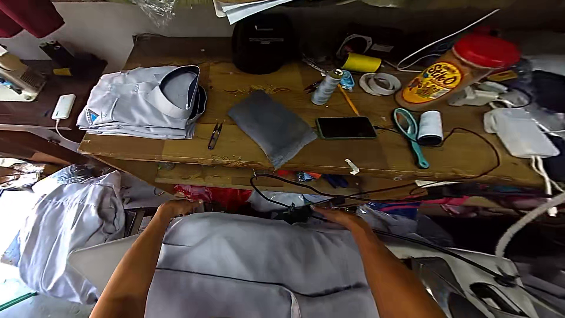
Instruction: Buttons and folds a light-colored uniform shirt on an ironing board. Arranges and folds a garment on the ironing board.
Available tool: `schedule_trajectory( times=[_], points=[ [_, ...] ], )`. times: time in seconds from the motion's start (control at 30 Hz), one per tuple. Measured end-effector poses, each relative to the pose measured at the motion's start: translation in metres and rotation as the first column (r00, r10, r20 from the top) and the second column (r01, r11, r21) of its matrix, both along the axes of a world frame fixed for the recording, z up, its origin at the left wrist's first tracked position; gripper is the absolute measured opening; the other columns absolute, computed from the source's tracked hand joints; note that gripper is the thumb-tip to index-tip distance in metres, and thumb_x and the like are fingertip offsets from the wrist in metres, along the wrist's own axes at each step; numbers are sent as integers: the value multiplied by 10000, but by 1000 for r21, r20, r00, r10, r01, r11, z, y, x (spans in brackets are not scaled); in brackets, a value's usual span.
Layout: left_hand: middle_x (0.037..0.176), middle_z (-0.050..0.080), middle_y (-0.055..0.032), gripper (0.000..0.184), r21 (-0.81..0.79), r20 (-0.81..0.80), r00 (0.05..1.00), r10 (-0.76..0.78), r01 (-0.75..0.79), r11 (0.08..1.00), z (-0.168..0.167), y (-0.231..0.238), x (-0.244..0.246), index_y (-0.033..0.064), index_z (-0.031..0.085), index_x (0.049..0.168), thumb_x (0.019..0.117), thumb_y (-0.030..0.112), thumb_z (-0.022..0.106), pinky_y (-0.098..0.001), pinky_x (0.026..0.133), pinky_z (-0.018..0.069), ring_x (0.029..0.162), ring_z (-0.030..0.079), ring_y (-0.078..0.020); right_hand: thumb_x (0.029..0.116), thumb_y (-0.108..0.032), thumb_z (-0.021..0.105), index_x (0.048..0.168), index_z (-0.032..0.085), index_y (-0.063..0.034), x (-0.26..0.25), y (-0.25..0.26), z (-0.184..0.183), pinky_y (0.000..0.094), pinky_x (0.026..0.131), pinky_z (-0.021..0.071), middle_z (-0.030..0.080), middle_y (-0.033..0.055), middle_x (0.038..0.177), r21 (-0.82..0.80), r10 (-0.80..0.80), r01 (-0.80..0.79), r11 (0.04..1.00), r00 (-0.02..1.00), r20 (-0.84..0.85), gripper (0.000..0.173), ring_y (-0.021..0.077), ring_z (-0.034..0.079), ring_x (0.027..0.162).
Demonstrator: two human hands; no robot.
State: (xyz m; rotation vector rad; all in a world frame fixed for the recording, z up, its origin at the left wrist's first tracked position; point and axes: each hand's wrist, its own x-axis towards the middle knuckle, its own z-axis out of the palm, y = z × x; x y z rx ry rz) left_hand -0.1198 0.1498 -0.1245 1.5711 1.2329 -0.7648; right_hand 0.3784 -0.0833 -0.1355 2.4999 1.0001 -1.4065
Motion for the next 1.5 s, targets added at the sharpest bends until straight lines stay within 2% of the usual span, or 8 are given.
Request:
schedule_trajectory(
  times=[0.17,0.4,0.5,0.7,0.9,1.1,1.3,1.5],
  points=[
    [1370,586,-292,766,-112,-16,1000,3,-4,994,24,13,1,-59,577,1373,1056,612,386,-590,1089,401,1265,568,-417,791,-401,881,1390,482,147,1,27,16,604,1113,379,500,349,1427,176,-442,427,887,896,52,905,438,483,1354],
    [1152,661,-307,323,126,170,925,-341,323,938,83,33,-31,-76,673,1196,948,126,718,-645,1016,425,1119,617,-432,994,-195,669,1251,603,-24,9,7,80,347,843,571,682,71,1062,457,-371,519,723,849,-377,316,115,668,924],
    [1074,699,-251,203,409,262,927,-269,146,901,115,-3,-49,-37,723,1090,948,106,700,-628,976,472,1046,657,-395,1025,-139,591,1190,629,-33,4,-36,108,280,858,595,711,-14,1004,687,-224,490,536,868,-444,199,40,690,907],
    [1056,733,-131,244,841,460,833,-305,-299,452,139,-147,-117,64,780,977,936,203,583,-514,984,507,1069,666,-307,886,-267,765,1036,735,-289,-40,-201,156,233,878,592,746,-182,1004,844,-85,410,346,910,-407,155,-26,688,956],
    [1141,727,-139,253,816,535,834,-136,-468,340,94,-259,-145,67,788,940,909,188,568,-511,1078,439,1167,627,-333,1010,-370,623,1288,735,-249,-79,-303,128,317,1022,564,747,-10,1235,808,251,361,465,821,-512,324,121,700,1140],
    [1335,596,-292,426,800,61,998,-14,-40,599,119,-290,-108,76,742,1200,783,41,824,-749,981,404,1271,496,-570,863,62,477,1160,791,-137,-90,-309,103,426,1034,553,762,14,1194,728,277,-64,683,944,-177,476,151,703,1150],
    [1404,646,-80,331,677,632,658,-409,-212,705,128,-306,77,102,738,1240,1008,309,627,-453,1186,418,1395,531,-249,888,38,475,1164,793,-150,-86,-270,110,413,1098,504,721,8,1295,727,419,-144,671,883,-212,461,153,644,1258],
    [1675,337,41,696,829,318,624,-714,182,529,43,-328,162,206,420,1586,1039,634,371,-656,1241,128,1582,212,-276,912,14,488,1176,779,-97,-82,-298,92,422,1158,450,702,93,1317,725,211,20,689,951,-226,408,211,597,1325]
  ],
)
